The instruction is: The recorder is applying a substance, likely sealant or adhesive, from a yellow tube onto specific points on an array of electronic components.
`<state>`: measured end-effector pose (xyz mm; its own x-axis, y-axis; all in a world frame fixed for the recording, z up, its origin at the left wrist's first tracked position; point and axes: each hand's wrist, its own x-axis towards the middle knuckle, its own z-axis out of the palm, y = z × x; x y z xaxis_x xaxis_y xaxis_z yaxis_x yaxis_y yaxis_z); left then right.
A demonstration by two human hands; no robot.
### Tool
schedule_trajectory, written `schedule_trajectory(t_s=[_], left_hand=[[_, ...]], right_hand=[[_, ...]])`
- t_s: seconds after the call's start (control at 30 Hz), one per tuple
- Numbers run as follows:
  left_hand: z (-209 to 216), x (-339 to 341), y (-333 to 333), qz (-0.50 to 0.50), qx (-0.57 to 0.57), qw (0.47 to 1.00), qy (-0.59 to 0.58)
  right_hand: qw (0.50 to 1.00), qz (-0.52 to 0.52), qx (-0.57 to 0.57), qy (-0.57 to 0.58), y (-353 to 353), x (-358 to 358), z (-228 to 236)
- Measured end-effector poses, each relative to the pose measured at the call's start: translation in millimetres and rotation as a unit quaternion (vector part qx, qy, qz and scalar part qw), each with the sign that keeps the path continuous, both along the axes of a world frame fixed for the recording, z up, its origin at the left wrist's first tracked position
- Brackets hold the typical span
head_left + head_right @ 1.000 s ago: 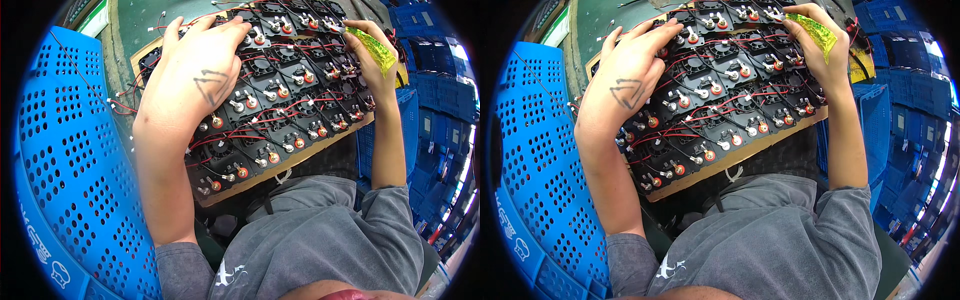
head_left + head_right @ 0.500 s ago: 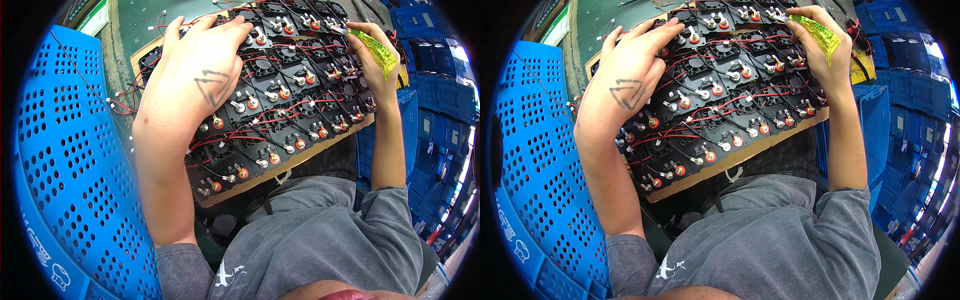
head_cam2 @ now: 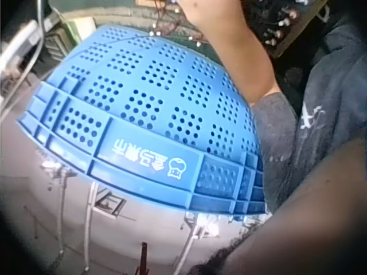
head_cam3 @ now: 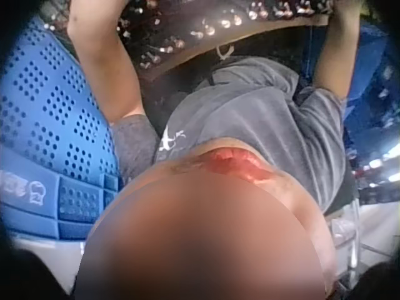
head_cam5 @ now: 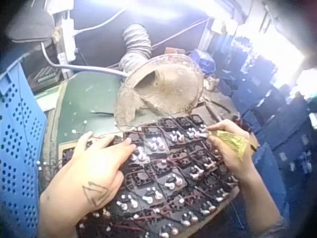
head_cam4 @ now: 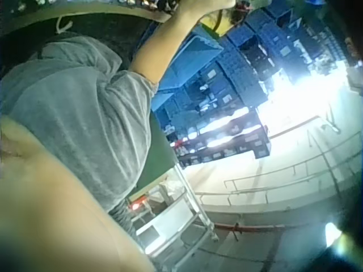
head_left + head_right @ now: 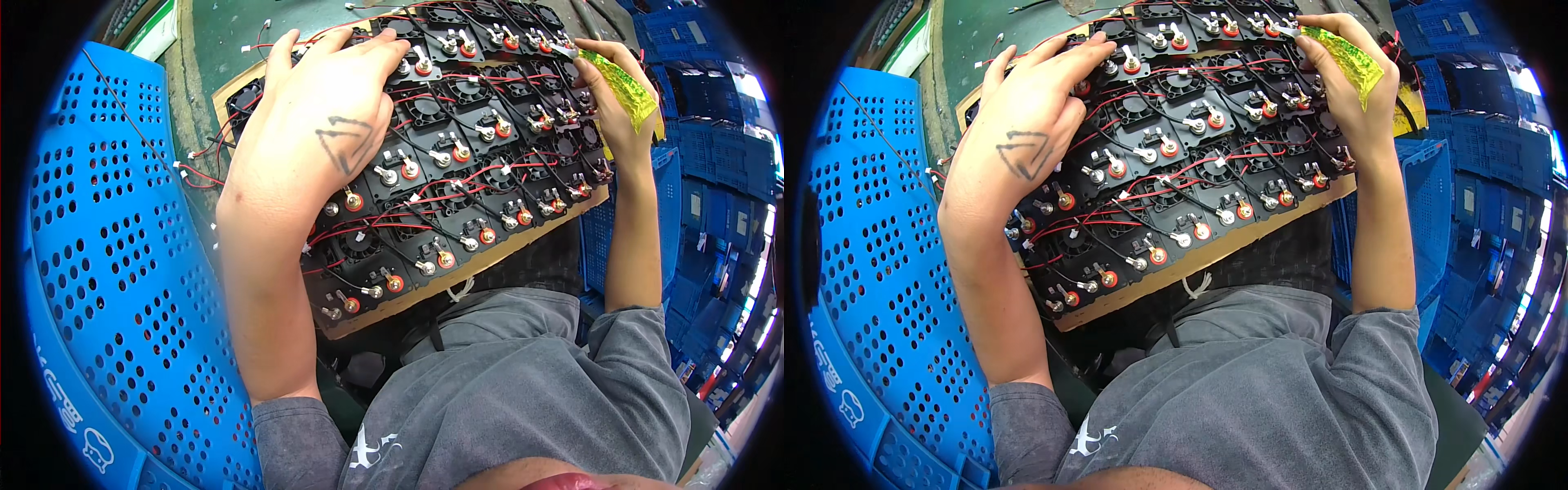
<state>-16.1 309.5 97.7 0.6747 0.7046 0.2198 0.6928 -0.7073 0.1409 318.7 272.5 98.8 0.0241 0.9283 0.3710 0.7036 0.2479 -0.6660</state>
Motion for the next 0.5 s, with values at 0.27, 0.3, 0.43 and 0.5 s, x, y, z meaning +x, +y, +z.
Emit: schedule_trajectory(t_s=[0.27, 0.3, 0.43, 0.5], left_hand=[[3.5, 2.3, 1.1, 0.0, -0.006, 1.0, 0.009], [3.7, 1.3, 0.7, 0.001, -0.006, 1.0, 0.01], [4.9, -1.2, -0.1, 0.002, -0.009, 1.0, 0.01], [5.5, -1.6, -0.3, 0.003, -0.01, 1.0, 0.01]], right_hand=[[0.999, -0.011, -0.003, 0.037, 1.4, 15.2, -6.0], [0.999, -0.015, -0.027, 0.032, 1.4, 13.6, -5.6], [0.999, 0.003, -0.023, 0.022, 6.3, 12.9, -7.6], [0.999, 0.0, -0.021, 0.027, 6.3, 14.5, -7.6]])
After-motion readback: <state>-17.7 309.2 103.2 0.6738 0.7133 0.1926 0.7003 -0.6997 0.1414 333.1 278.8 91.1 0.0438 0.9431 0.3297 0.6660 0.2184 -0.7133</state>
